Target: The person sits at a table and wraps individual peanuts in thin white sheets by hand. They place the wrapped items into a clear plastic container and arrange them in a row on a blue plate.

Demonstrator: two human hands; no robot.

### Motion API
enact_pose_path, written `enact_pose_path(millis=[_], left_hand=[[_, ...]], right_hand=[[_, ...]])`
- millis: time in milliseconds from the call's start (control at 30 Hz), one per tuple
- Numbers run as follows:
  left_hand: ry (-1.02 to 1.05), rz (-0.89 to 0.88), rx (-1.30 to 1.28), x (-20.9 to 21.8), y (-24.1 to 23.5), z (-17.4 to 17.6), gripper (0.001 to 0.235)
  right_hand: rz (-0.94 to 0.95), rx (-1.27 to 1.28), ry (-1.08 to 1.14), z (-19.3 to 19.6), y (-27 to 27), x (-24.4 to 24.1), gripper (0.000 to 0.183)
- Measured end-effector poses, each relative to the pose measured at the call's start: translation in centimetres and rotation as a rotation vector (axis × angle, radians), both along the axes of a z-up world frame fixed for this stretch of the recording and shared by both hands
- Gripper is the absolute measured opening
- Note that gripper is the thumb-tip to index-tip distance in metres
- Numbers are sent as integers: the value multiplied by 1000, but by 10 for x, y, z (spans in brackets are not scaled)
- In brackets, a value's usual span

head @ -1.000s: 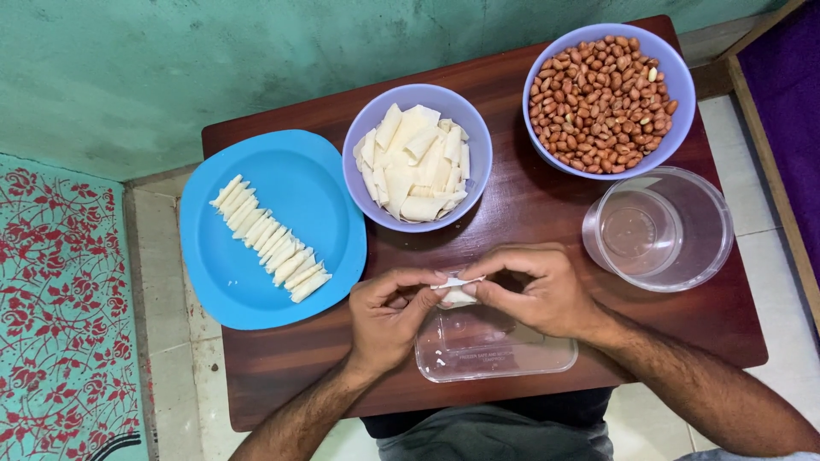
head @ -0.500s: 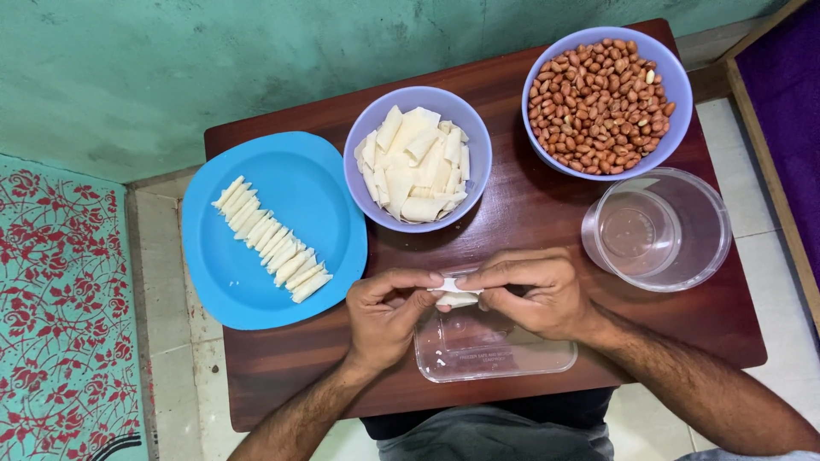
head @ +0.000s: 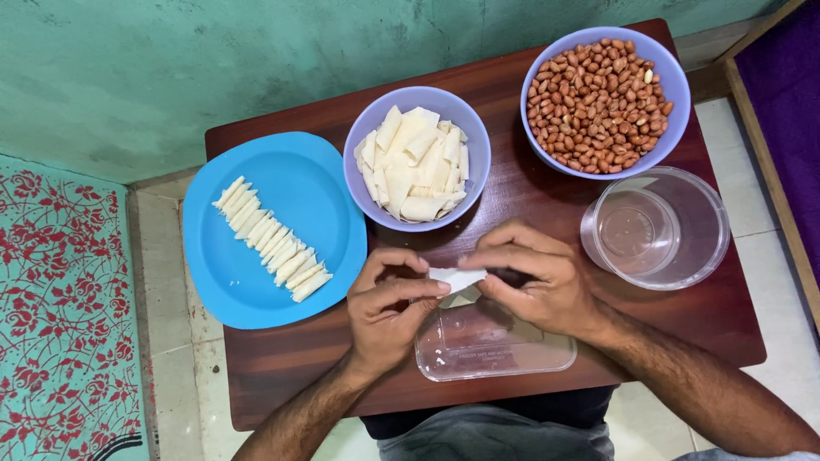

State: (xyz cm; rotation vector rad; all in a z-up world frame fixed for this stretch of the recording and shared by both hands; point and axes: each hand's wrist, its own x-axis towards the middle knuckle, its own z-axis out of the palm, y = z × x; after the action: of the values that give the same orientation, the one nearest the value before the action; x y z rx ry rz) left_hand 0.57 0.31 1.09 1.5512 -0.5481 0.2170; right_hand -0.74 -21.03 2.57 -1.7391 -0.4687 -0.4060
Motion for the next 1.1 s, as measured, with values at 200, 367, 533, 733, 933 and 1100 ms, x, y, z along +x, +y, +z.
enact_pose_path(millis=[200,367,533,733,933,1100], left_hand=[[-124,-59,24,-4,5,-14,11],[-154,-47,18,-2,3,-14,14],[-150,-52,21,-2,1,-11,15],[-178,-91,16,-3,-1,-14,14],[-249,-97,76,-3,-4,-4,13],[-306,-86,64,-2,-2,-2,5]], right_hand=[[3,121,226,-13,-3,-2,28],[92,287,434,-5,-5,-2,25],[129,364,501,-14,-6,-10,46],[38,337,584,-5,-2,-8,40],[13,319,570,-9,-3,-8,41],[44,299,546,-6,-2,-7,34]])
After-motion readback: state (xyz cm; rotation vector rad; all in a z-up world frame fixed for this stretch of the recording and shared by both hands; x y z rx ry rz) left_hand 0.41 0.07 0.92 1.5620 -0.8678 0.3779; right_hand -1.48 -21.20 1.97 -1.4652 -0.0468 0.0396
